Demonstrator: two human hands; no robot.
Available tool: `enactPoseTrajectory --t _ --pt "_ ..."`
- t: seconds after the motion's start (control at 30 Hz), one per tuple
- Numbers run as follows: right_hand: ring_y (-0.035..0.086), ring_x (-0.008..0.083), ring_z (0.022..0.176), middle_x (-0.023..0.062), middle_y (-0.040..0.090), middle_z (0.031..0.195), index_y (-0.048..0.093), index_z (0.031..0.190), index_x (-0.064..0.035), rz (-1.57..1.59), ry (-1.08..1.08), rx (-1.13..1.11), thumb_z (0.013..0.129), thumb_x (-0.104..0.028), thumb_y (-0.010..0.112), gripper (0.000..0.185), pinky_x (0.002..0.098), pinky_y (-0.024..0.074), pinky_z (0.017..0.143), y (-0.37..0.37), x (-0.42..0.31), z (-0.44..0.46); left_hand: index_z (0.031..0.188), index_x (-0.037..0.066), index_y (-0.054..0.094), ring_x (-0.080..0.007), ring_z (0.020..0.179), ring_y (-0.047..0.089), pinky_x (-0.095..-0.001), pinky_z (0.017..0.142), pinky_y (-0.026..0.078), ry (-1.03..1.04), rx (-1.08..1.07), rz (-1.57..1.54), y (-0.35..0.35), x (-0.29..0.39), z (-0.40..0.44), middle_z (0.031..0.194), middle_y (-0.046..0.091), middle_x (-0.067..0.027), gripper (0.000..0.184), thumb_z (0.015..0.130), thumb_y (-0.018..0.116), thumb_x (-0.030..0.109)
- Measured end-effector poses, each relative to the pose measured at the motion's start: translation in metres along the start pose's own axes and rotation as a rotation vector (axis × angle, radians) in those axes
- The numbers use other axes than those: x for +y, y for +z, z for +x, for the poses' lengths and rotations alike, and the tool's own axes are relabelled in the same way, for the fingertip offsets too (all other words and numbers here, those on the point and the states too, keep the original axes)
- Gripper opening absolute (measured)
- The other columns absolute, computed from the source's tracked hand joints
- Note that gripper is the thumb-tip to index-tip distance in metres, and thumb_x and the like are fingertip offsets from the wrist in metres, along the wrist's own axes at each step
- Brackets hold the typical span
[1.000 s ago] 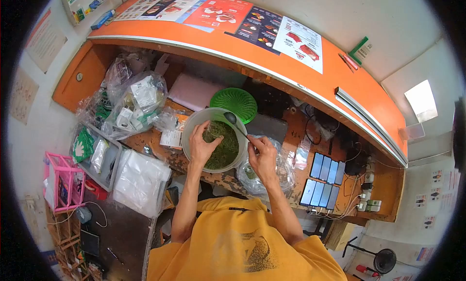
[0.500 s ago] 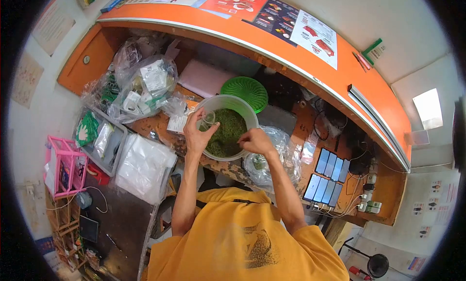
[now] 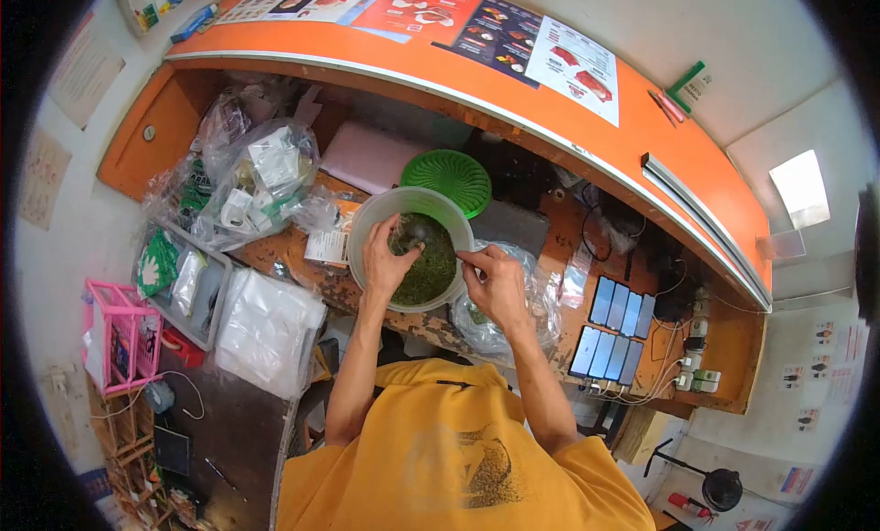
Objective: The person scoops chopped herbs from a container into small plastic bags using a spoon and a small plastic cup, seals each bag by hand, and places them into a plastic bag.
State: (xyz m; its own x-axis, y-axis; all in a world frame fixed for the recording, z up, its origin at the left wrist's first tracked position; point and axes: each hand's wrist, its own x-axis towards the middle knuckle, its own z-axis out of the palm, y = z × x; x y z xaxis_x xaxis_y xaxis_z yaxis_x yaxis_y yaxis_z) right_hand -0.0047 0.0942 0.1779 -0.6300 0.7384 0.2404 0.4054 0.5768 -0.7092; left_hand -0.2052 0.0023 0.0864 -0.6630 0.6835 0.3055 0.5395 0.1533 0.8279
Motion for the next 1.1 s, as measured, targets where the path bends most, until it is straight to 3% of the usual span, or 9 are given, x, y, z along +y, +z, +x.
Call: enactPoseTrajectory --t 0.07,0.17,0.37,0.67,0.77,0.8,0.9,0.93,1.1 --pt "0.064 0.0266 0.061 0.0140 0.070 0.083 0.079 0.107 -0.0055 -0.084 0.005 0.114 0.086 -0.005 0.072 0.022 0.0375 0.0529 0.062 0.003 0.000 0.000 0.131 0.001 0.063 -0.0326 0.106 0.066 -0.0425 0.092 0.053 0.012 0.010 0.001 0.004 -0.001 0.000 0.117 0.066 -0.0159 0.068 0.069 0.090 0.014" --pt "0.066 0.0298 0.077 0.0157 0.071 0.095 0.079 0.107 -0.0047 -0.103 0.044 -0.004 0.086 -0.007 0.072 0.022 0.0400 0.0546 0.074 0.011 0.017 0.006 0.132 0.001 0.062 -0.0329 0.107 0.065 -0.0429 0.092 0.054 -0.026 -0.005 0.013 0.005 -0.003 -0.001 0.118 0.065 -0.0162 0.068 0.070 0.089 0.013" --pt "0.054 0.0402 0.117 0.0186 0.063 0.124 0.077 0.100 -0.0034 -0.009 -0.142 0.036 0.081 -0.012 0.077 0.020 0.0487 0.0458 0.100 0.057 -0.012 0.039 0.139 0.004 0.057 -0.0367 0.121 0.060 -0.0457 0.101 0.050 0.054 -0.023 0.066 0.015 -0.005 -0.010 0.128 0.061 -0.0170 0.074 0.070 0.083 0.004" --pt "0.056 0.0418 0.110 0.0207 0.063 0.119 0.077 0.092 -0.0035 -0.169 -0.157 -0.081 0.075 -0.005 0.077 0.017 0.0495 0.0486 0.093 0.082 0.019 0.051 0.163 0.010 0.023 -0.0394 0.148 0.035 -0.0486 0.124 0.026 0.034 -0.044 0.481 0.006 0.007 -0.012 0.157 0.039 -0.0233 0.104 0.072 0.072 -0.007" --pt "0.062 0.0352 0.097 0.0192 0.066 0.110 0.077 0.095 -0.0024 -0.021 -0.129 -0.106 0.081 0.000 0.075 0.014 0.0434 0.0524 0.084 0.062 0.015 0.051 0.162 0.009 0.023 -0.0350 0.151 0.034 -0.0471 0.125 0.023 -0.090 -0.099 -0.273 -0.003 0.007 -0.005 0.156 0.042 -0.0228 0.103 0.073 0.074 -0.006" --pt "0.064 0.0326 0.092 0.0184 0.067 0.105 0.077 0.095 -0.0021 0.065 -0.082 -0.126 0.082 0.001 0.074 0.014 0.0412 0.0535 0.080 0.058 0.016 0.049 0.153 0.005 0.041 -0.0268 0.138 0.050 -0.0406 0.118 0.037 -0.120 -0.136 -0.567 -0.001 0.009 0.000 0.142 0.058 -0.0169 0.078 0.083 0.076 0.000" --pt "0.068 0.0236 0.079 0.0144 0.070 0.091 0.076 0.098 -0.0014 0.223 -0.043 -0.057 0.083 0.004 0.074 0.016 0.0345 0.0545 0.071 0.033 0.003 0.039 0.134 0.002 0.060 -0.0172 0.113 0.063 -0.0312 0.101 0.047 -0.425 -0.385 -0.839 -0.004 0.019 0.006 0.118 0.069 -0.0070 0.045 0.095 0.075 0.016" --pt "0.068 0.0203 0.074 0.0128 0.071 0.087 0.076 0.099 -0.0012 0.257 -0.045 -0.011 0.084 0.005 0.075 0.017 0.0323 0.0545 0.068 0.023 -0.001 0.035 0.112 0.001 0.070 -0.0095 0.092 0.063 -0.0264 0.088 0.049 -0.376 -0.342 -0.796 0.000 0.025 0.005 0.100 0.070 -0.0002 0.022 0.100 0.071 0.019" --pt "0.067 0.0166 0.072 0.0104 0.072 0.079 0.074 0.106 -0.0017 0.387 0.169 0.086 0.078 0.005 0.077 0.028 0.0322 0.0538 0.070 -0.014 0.008 0.003 0.109 0.000 0.069 -0.0102 0.089 0.064 -0.0263 0.086 0.050 -0.359 -0.393 -0.883 0.015 0.070 -0.002 0.096 0.070 -0.0022 0.019 0.100 0.071 0.017"
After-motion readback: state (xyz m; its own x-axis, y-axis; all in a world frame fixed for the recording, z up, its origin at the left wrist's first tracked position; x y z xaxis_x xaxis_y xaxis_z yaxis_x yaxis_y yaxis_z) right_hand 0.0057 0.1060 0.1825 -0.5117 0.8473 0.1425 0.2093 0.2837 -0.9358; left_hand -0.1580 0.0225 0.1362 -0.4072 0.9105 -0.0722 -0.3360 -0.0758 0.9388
